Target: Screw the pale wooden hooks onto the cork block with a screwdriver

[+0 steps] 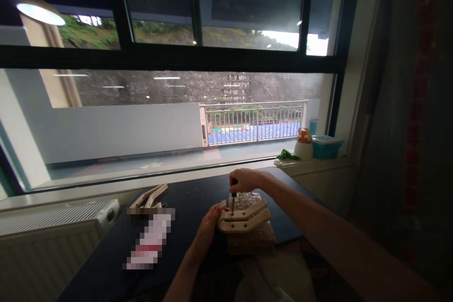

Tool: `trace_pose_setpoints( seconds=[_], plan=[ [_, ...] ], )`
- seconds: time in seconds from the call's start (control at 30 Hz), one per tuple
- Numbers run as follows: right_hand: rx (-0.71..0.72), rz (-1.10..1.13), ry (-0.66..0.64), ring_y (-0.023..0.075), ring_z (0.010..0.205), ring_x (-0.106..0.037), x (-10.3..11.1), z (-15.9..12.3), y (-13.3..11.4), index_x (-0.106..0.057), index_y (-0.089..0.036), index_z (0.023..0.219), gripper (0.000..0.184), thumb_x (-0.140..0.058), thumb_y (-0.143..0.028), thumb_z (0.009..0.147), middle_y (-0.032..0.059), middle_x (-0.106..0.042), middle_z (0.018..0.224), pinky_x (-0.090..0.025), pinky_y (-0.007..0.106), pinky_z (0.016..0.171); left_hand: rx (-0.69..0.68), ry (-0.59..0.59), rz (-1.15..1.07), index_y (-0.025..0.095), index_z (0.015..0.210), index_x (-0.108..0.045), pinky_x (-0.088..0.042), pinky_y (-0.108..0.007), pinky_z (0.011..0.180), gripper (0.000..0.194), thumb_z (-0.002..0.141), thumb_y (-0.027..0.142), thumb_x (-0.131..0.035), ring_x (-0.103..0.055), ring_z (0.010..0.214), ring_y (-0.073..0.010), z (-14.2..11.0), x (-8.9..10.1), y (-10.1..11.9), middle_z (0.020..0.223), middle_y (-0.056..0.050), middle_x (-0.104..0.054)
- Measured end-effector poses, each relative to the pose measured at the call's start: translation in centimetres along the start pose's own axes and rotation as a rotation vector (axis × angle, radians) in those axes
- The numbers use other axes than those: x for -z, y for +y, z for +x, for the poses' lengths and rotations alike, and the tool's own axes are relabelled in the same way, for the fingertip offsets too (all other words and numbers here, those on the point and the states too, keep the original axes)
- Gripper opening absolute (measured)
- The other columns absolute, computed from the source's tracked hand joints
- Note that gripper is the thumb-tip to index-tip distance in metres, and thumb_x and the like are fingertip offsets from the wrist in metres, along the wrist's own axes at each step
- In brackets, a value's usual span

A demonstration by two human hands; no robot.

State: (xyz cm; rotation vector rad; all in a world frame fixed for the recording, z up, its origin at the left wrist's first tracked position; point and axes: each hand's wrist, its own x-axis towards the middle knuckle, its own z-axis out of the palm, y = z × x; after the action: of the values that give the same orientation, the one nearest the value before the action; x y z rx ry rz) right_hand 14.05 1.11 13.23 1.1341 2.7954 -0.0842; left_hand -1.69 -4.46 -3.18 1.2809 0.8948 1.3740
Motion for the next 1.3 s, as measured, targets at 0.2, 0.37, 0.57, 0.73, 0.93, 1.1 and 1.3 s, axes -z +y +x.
trace_pose_setpoints(
  seconds=[0.2,0.37,0.57,0.73,0.93,1.1,1.3],
  plan=[
    [0.005,-0.038,0.042,0.0190,0.093,-0.059,0.6,-0.1,-0.7,-0.056,-0.016,0.113,0.029,-0.053,-0.033,0.090,0.0077,-0.059,0.111,-0.050,0.040,0.079,-0.005,-0.018,0.013,0.013,0.106,-0.064,-0.045,-0.033,0.087,0.044,0.086,0.051,-0.051,-0.062,0.096,-0.0255,0.0,0.1,-0.1,0.101,-0.007,-0.071],
    [0.081,-0.046,0.034,0.0184,0.092,-0.059,1.4,-0.1,-0.9,-0.059,-0.015,0.108,0.026,-0.053,-0.033,0.089,0.0068,-0.061,0.107,-0.050,0.040,0.079,0.014,-0.019,0.017,0.014,0.112,-0.062,-0.044,-0.035,0.088,0.047,0.086,0.051,-0.051,-0.062,0.097,-0.0263,0.1,0.4,-0.3,0.104,-0.008,-0.070],
    [0.082,-0.064,0.030,0.0189,0.093,-0.059,1.0,0.6,-0.6,-0.059,-0.015,0.108,0.027,-0.053,-0.033,0.090,0.0070,-0.060,0.108,-0.049,0.040,0.080,0.037,0.020,0.006,0.014,0.108,-0.064,-0.044,-0.037,0.089,0.052,0.078,0.057,-0.057,-0.062,0.097,-0.0291,0.0,-0.1,0.0,0.103,-0.009,-0.071],
    [0.046,-0.070,0.028,0.0183,0.091,-0.060,1.0,0.4,-0.8,-0.059,-0.015,0.108,0.027,-0.052,-0.034,0.090,0.0068,-0.061,0.107,-0.050,0.039,0.079,0.043,0.040,-0.021,0.013,0.109,-0.065,-0.045,-0.037,0.089,0.055,0.075,0.057,-0.061,-0.062,0.098,-0.0299,-0.1,-0.4,0.4,0.103,-0.010,-0.071],
    [0.097,-0.023,0.015,0.0177,0.089,-0.060,1.6,0.0,-0.7,-0.060,-0.015,0.106,0.025,-0.054,-0.032,0.089,0.0056,-0.062,0.103,-0.050,0.039,0.078,0.053,0.043,0.000,0.014,0.109,-0.064,-0.045,-0.037,0.089,0.055,0.076,0.057,-0.060,-0.062,0.100,-0.0306,-0.1,-0.1,0.2,0.104,-0.010,-0.071],
    [0.092,0.000,-0.007,0.0180,0.090,-0.060,1.7,0.1,-0.3,-0.059,-0.015,0.107,0.026,-0.053,-0.033,0.089,0.0063,-0.061,0.106,-0.050,0.038,0.078,0.059,0.066,0.020,0.014,0.112,-0.062,-0.045,-0.039,0.090,0.054,0.079,0.056,-0.057,-0.061,0.103,-0.0314,-0.1,-0.1,0.0,0.107,-0.010,-0.070],
    [0.029,-0.007,-0.006,0.0182,0.091,-0.060,1.5,0.0,-0.5,-0.059,-0.015,0.109,0.027,-0.053,-0.033,0.090,0.0068,-0.060,0.108,-0.050,0.038,0.078,0.059,0.079,0.045,0.013,0.112,-0.063,-0.044,-0.039,0.092,0.053,0.080,0.055,-0.056,-0.061,0.103,-0.0314,-0.2,-0.1,0.1,0.107,-0.011,-0.070]
  ],
)
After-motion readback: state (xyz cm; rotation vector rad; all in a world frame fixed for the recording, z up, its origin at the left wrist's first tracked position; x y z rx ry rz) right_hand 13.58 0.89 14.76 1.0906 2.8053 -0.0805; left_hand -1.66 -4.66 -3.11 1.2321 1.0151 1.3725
